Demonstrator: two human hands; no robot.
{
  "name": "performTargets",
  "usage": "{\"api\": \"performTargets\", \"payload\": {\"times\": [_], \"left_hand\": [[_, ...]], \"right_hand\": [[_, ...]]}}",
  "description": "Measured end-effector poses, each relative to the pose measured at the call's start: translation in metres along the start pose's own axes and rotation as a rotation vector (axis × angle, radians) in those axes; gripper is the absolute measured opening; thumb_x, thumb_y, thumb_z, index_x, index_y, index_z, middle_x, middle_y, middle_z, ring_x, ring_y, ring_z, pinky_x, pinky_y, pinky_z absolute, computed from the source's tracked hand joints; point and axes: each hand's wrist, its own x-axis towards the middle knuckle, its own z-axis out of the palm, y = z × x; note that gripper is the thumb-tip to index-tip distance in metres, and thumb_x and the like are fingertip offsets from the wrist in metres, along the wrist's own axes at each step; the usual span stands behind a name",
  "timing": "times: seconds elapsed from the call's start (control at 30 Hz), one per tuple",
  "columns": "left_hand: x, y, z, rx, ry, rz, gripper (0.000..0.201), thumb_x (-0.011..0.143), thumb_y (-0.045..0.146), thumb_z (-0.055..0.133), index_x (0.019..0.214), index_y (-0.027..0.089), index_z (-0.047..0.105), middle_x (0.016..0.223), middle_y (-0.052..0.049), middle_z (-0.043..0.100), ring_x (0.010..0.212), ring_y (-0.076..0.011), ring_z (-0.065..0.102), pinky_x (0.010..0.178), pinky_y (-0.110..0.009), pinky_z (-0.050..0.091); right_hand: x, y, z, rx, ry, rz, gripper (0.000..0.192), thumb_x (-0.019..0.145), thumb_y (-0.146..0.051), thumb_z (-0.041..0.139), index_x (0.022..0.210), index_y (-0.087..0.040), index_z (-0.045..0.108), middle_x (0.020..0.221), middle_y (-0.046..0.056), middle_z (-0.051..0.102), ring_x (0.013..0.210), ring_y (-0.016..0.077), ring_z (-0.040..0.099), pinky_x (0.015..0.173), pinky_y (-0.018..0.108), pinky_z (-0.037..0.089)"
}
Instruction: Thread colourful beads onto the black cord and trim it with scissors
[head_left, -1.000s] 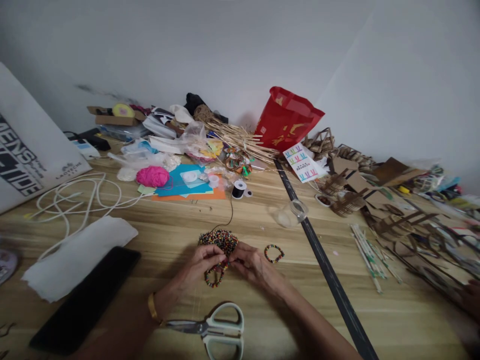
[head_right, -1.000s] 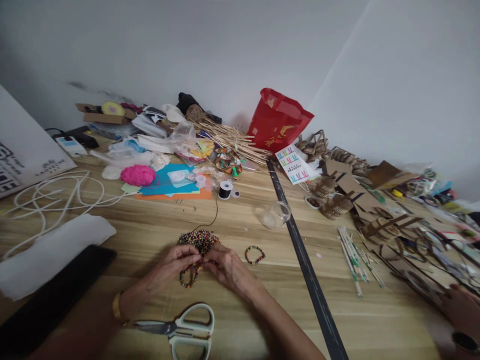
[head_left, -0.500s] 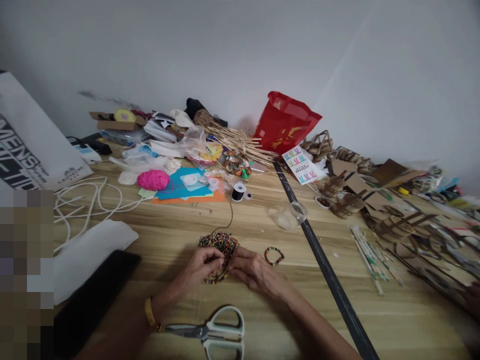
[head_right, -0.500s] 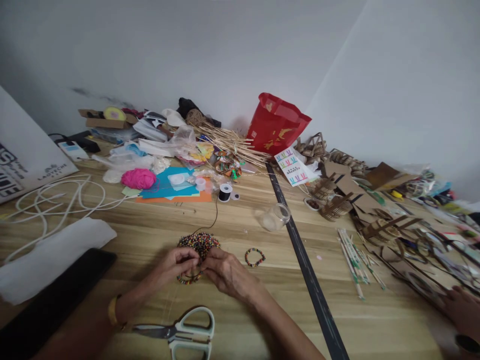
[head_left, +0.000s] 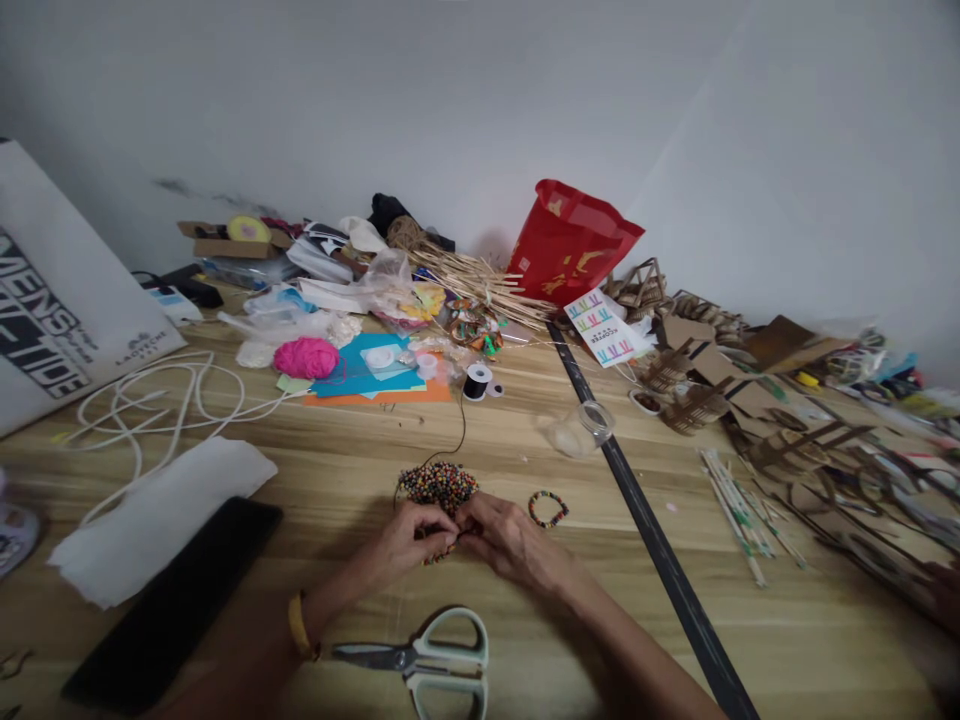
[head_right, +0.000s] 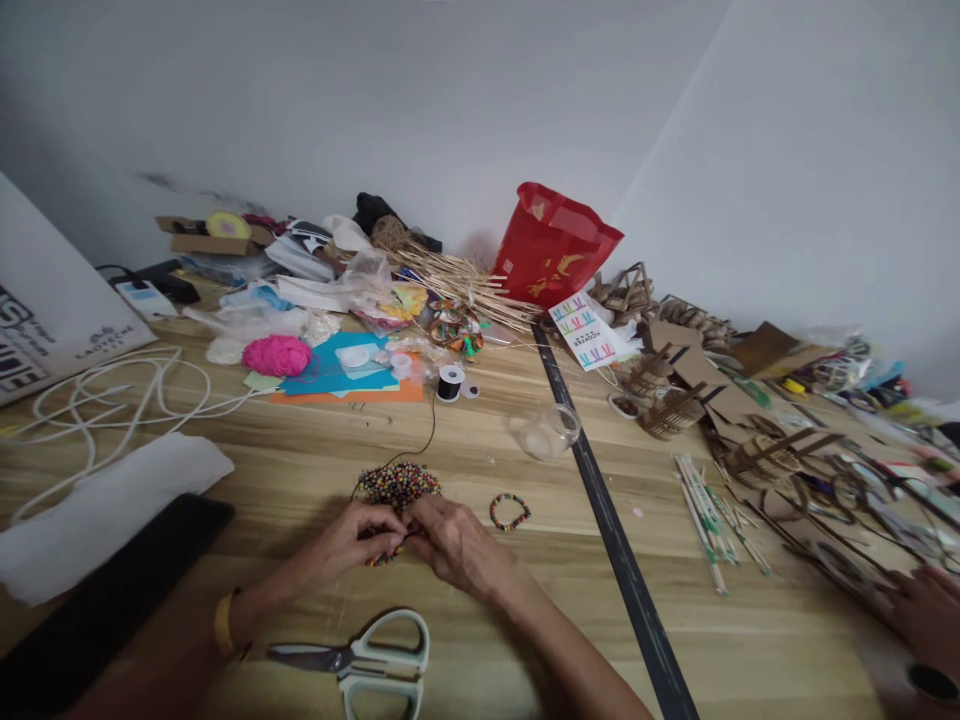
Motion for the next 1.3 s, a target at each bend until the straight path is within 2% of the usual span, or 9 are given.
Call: {"api": "performTargets", "payload": {"times": [0.17,0.47,0.7,0.87,1.0,1.13,1.3], "left_hand": [[-0.001,0.003,0.0,0.012,0.003,0.009,0.019,0.072,0.03,0.058,0.067,0.013,0.066,0.057,0.0,0.055,0.052,-0.0114,0.047,0.05,-0.022,0.035],[-0.004,0.017,0.001,-0.058,0.022,-0.061,0.02,0.07,0.033,0.058,0.063,0.014,0.059,0.057,0.0,0.055,0.052,-0.0119,0.047,0.05,-0.023,0.035],[-0.001,0.005,-0.001,-0.035,0.02,-0.029,0.024,0.071,0.036,0.061,0.061,0.015,0.059,0.055,0.002,0.054,0.053,-0.0117,0.047,0.05,-0.022,0.035],[0.002,-0.004,-0.003,-0.187,-0.034,-0.062,0.035,0.075,0.047,0.06,0.068,0.013,0.062,0.061,-0.002,0.06,0.053,-0.0122,0.053,0.051,-0.023,0.041],[0.003,-0.003,-0.006,-0.27,-0.018,-0.097,0.043,0.078,0.054,0.056,0.071,0.012,0.065,0.065,-0.005,0.064,0.056,-0.0129,0.055,0.053,-0.023,0.043],[0.003,-0.002,-0.006,-0.239,0.005,-0.076,0.039,0.072,0.049,0.064,0.071,0.011,0.065,0.063,-0.004,0.063,0.055,-0.0129,0.055,0.053,-0.024,0.043],[0.001,0.002,-0.003,-0.087,0.048,-0.041,0.021,0.067,0.034,0.069,0.066,0.013,0.065,0.059,-0.001,0.061,0.056,-0.0125,0.052,0.053,-0.022,0.039]], "right_hand": [[-0.001,0.0,0.0,0.005,-0.001,-0.011,0.01,0.088,-0.011,0.052,0.094,-0.018,0.051,0.086,0.003,0.058,0.076,0.0135,0.055,0.068,0.022,0.042],[0.0,-0.004,-0.003,-0.073,-0.042,-0.023,0.01,0.093,-0.014,0.046,0.096,-0.017,0.055,0.089,0.005,0.059,0.079,0.0139,0.056,0.07,0.022,0.043],[-0.001,-0.002,-0.003,-0.149,-0.08,-0.044,0.018,0.096,-0.018,0.041,0.093,-0.016,0.058,0.087,0.006,0.057,0.078,0.0144,0.055,0.068,0.023,0.042],[0.0,-0.006,-0.009,-0.134,-0.054,-0.017,0.019,0.097,-0.019,0.039,0.091,-0.017,0.057,0.09,0.007,0.056,0.079,0.0144,0.055,0.069,0.023,0.042],[0.001,-0.009,-0.012,-0.123,-0.046,0.002,0.018,0.097,-0.017,0.038,0.093,-0.017,0.055,0.092,0.007,0.056,0.081,0.0151,0.055,0.071,0.023,0.043],[0.001,-0.008,-0.012,-0.137,-0.046,0.014,0.016,0.096,-0.016,0.04,0.089,-0.017,0.054,0.089,0.006,0.055,0.077,0.0148,0.054,0.067,0.023,0.042],[0.001,-0.009,-0.013,-0.131,-0.048,0.016,0.015,0.095,-0.016,0.041,0.088,-0.017,0.054,0.088,0.006,0.055,0.077,0.0149,0.054,0.067,0.024,0.042]]}}
